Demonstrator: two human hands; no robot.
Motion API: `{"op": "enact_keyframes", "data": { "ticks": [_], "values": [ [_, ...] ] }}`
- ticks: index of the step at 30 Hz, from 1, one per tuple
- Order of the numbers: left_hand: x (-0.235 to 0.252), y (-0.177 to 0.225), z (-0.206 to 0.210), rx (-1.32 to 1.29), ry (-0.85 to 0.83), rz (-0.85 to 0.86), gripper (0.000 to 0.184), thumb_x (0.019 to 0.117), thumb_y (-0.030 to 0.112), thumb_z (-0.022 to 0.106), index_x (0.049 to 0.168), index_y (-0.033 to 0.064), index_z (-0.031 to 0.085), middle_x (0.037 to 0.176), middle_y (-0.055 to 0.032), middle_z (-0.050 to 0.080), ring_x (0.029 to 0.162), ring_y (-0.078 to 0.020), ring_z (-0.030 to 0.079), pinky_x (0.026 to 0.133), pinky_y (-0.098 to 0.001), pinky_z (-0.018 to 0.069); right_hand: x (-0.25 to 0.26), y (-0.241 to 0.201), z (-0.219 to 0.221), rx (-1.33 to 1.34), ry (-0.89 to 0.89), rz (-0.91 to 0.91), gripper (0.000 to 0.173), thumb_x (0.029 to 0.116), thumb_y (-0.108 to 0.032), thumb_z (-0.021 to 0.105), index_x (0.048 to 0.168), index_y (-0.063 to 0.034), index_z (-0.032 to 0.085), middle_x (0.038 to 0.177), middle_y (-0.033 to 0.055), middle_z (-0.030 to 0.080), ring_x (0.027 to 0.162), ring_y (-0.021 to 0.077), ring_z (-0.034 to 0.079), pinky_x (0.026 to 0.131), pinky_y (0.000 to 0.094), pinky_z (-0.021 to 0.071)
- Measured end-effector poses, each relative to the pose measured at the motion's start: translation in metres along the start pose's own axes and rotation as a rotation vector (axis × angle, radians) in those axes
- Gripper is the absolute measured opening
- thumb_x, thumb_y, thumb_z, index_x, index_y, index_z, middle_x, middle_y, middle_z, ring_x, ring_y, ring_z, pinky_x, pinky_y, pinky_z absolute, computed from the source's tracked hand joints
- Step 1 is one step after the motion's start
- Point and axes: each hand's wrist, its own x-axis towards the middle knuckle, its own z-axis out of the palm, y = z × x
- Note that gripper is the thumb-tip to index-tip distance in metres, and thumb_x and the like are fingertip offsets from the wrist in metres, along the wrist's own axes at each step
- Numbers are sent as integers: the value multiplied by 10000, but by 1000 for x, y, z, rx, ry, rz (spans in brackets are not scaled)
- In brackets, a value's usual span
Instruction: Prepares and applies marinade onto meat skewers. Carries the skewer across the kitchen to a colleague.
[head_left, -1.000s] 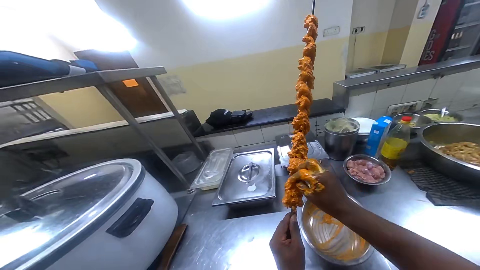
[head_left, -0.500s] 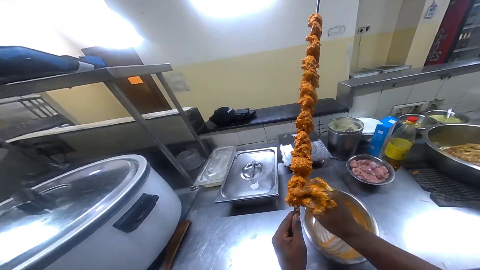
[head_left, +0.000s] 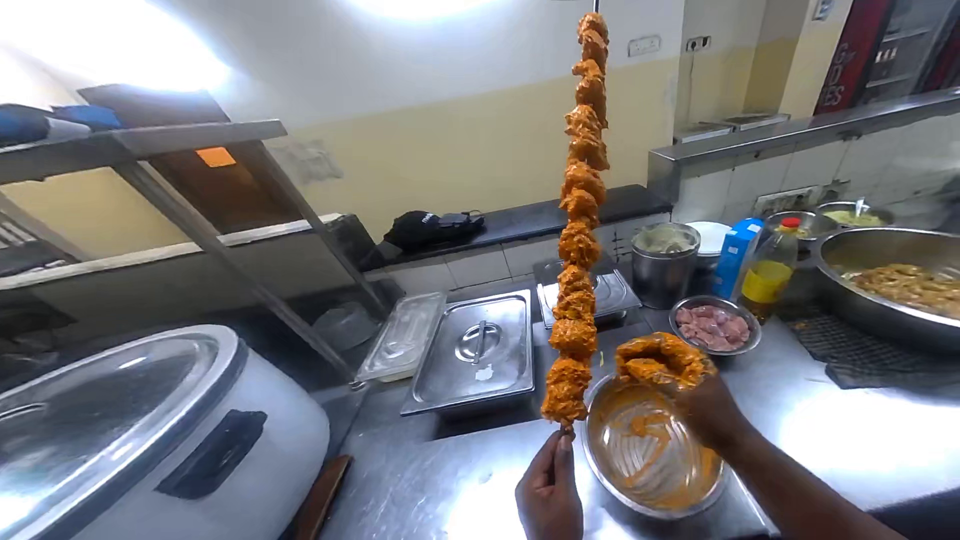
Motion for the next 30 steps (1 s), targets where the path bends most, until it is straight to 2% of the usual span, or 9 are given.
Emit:
{"op": "enact_keyframes", "data": {
  "ticks": [2, 4, 6, 9, 13, 18, 24, 27, 30],
  "values": [
    [2, -2, -3, 11, -7, 0, 209, 962, 0, 529, 995, -72, 723, 715, 80, 641, 543, 100, 470, 517, -84, 403, 6, 39, -32, -342, -95, 28, 196, 907, 5, 631, 1087, -18, 708, 1012, 38, 722, 934, 87, 683, 870, 262, 571],
    [3, -3, -3, 13, -5, -5, 210, 965, 5, 529, 1004, -73, 720, 720, 77, 640, 545, 93, 473, 518, -88, 405, 13, 77, -55, -798, -477, 280, 278, 955, -40, 608, 1214, 38, 675, 1203, 206, 678, 1159, 303, 640, 1040, 463, 483],
    [3, -2, 1, 18, 6, -20, 216, 966, 14, 524, 1000, -66, 721, 722, 84, 645, 543, 94, 476, 519, -87, 410, 19, 103, -54, -1048, -846, 516, 406, 981, -35, 563, 1365, 97, 543, 1393, 325, 533, 1343, 469, 485, 1106, 611, 371],
    [2, -1, 8, 13, 18, -38, 212, 966, 19, 521, 999, -62, 715, 705, 106, 625, 531, 91, 468, 505, -90, 402, 16, 130, -50, -1122, -969, 524, 393, 1031, -46, 462, 1399, 78, 519, 1440, 321, 502, 1365, 489, 466, 1084, 653, 380],
    [0, -6, 13, 4, 34, -39, 210, 960, 15, 526, 1007, -62, 715, 711, 114, 631, 533, 90, 471, 503, -94, 407, 15, 139, -59, -1130, -1071, 527, 387, 1058, -45, 387, 1391, 110, 510, 1439, 324, 499, 1374, 486, 453, 1084, 647, 373],
    [0, -18, 26, 9, 51, -18, 206, 962, 25, 531, 1001, -59, 715, 702, 123, 627, 526, 93, 468, 493, -87, 402, 28, 139, -63, -1155, -1127, 533, 367, 1062, -51, 385, 1355, 96, 548, 1398, 306, 537, 1334, 467, 496, 1061, 639, 396],
    [1, -26, 46, 44, 78, -44, 194, 956, 24, 545, 996, -51, 719, 712, 112, 643, 533, 87, 480, 501, -94, 411, 44, 122, -65, -1178, -1432, 447, 345, 1005, -14, 516, 1308, 148, 544, 1353, 339, 542, 1294, 503, 507, 1021, 658, 413],
    [3, -25, 56, 51, 90, -44, 194, 958, 31, 548, 989, -49, 722, 698, 107, 638, 529, 79, 484, 501, -101, 419, 55, 130, -68, -1185, -1391, 442, 341, 1035, -52, 472, 1317, 114, 567, 1357, 316, 560, 1304, 481, 515, 1043, 648, 405],
    [6, -23, 60, 74, 100, -34, 192, 966, 45, 552, 982, -34, 726, 691, 116, 627, 527, 79, 476, 497, -101, 409, 45, 131, -78, -1186, -1454, 458, 349, 1047, -66, 445, 1310, 135, 554, 1377, 355, 526, 1298, 528, 501, 1020, 697, 399]
  ]
}}
